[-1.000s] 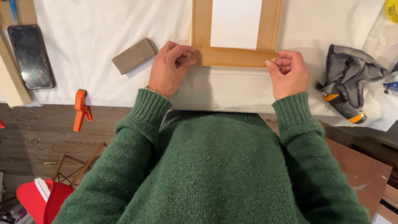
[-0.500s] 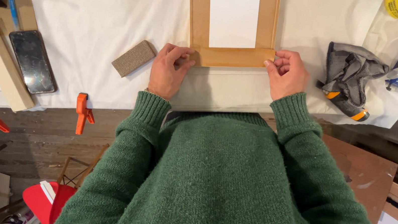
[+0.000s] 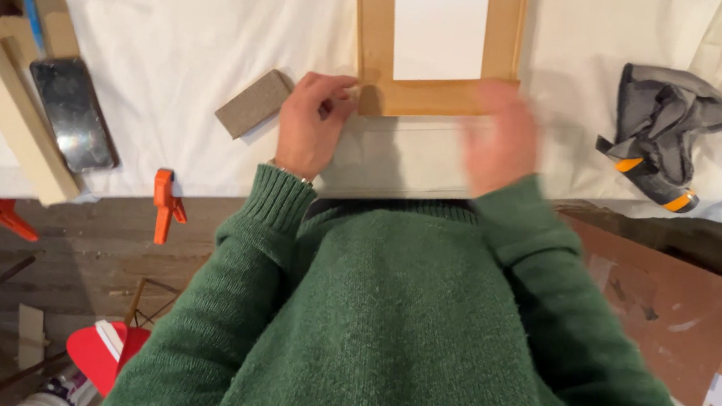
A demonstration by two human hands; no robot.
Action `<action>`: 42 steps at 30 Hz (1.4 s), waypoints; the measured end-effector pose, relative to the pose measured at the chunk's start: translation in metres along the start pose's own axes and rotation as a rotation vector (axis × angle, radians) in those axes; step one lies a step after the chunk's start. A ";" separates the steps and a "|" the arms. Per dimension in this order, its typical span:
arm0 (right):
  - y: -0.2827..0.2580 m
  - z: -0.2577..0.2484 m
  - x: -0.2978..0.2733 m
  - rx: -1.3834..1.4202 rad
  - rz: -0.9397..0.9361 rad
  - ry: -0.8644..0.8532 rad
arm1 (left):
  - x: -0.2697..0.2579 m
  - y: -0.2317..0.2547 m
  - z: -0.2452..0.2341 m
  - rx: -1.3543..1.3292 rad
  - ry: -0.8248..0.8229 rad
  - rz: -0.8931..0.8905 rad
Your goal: Applying adhesive tape and cleaning glass to frame a piece of artwork.
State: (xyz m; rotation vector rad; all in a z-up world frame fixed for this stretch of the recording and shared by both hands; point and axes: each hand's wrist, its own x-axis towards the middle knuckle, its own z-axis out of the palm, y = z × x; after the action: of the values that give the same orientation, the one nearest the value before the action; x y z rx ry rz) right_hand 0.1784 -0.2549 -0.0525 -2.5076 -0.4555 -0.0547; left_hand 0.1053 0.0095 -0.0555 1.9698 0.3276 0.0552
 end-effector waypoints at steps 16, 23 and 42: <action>0.074 -0.053 -0.037 -0.325 0.085 -0.266 | -0.004 0.007 -0.045 -0.199 0.141 -0.153; 0.125 -0.139 -0.028 -0.380 0.180 0.036 | 0.009 0.049 -0.026 -0.201 0.098 -0.150; 0.102 -0.281 0.045 0.028 -0.259 0.191 | 0.117 0.262 0.158 -0.142 -0.298 0.425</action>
State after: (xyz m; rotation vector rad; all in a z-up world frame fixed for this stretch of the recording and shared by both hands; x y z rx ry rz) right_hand 0.2718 -0.4756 0.1312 -2.3729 -0.6921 -0.3825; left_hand 0.3010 -0.1996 0.1029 1.8437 -0.2850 0.0549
